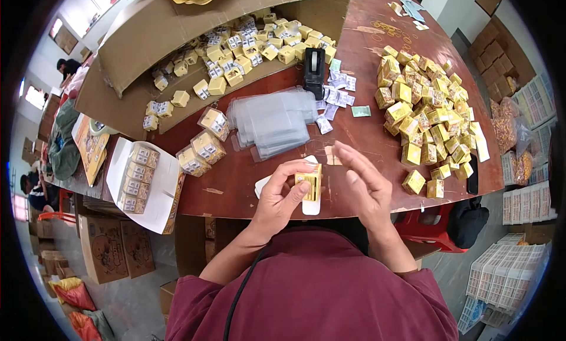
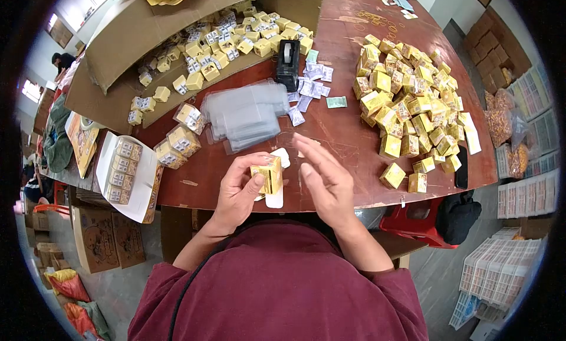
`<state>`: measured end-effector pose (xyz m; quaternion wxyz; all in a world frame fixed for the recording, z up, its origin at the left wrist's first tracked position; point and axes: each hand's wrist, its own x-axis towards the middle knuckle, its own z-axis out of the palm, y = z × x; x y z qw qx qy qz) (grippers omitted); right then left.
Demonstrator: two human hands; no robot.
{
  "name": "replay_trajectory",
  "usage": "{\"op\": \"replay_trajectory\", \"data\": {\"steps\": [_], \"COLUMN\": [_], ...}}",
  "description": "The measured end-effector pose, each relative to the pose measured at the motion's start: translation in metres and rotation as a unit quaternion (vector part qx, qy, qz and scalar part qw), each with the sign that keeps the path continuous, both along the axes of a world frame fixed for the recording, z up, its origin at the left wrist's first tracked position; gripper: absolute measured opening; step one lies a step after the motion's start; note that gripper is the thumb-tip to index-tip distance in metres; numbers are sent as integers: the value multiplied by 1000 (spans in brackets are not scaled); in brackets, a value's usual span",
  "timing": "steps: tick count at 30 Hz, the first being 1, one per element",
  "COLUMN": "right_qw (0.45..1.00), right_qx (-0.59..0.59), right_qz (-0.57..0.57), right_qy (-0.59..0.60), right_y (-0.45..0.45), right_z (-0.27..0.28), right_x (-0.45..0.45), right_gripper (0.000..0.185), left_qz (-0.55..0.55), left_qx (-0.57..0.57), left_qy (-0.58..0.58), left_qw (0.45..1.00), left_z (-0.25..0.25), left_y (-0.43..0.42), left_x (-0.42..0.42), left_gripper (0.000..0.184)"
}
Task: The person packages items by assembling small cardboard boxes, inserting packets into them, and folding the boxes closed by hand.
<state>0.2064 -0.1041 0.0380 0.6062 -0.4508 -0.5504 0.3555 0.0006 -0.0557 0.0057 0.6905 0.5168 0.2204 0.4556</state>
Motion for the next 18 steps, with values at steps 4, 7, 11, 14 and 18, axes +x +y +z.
{"op": "replay_trajectory", "data": {"steps": [4, 7, 11, 14, 18], "right_qw": [998, 973, 976, 960, 902], "right_qx": [-6, 34, 56, 66, 75], "right_qz": [-9, -35, -31, 3, 108], "right_qy": [-70, -226, -206, -274, -411], "right_y": [-3, -13, -9, -5, 4], "right_z": [-6, 5, -20, -13, 12], "right_x": [6, -13, -20, 3, 23], "right_gripper": [37, 63, 62, 58, 57], "left_qz": [-11, 16, 29, 46, 14], "left_qx": [-21, -15, 27, 111, 201], "left_qy": [-99, -134, -79, 52, 260], "left_qw": [995, 991, 996, 991, 944], "left_z": [0, -2, -9, -10, 1], "left_y": [0, -4, -2, 6, 11], "left_x": [2, 8, 10, 0, -11], "left_gripper": [24, 21, 22, 29, 47]}}
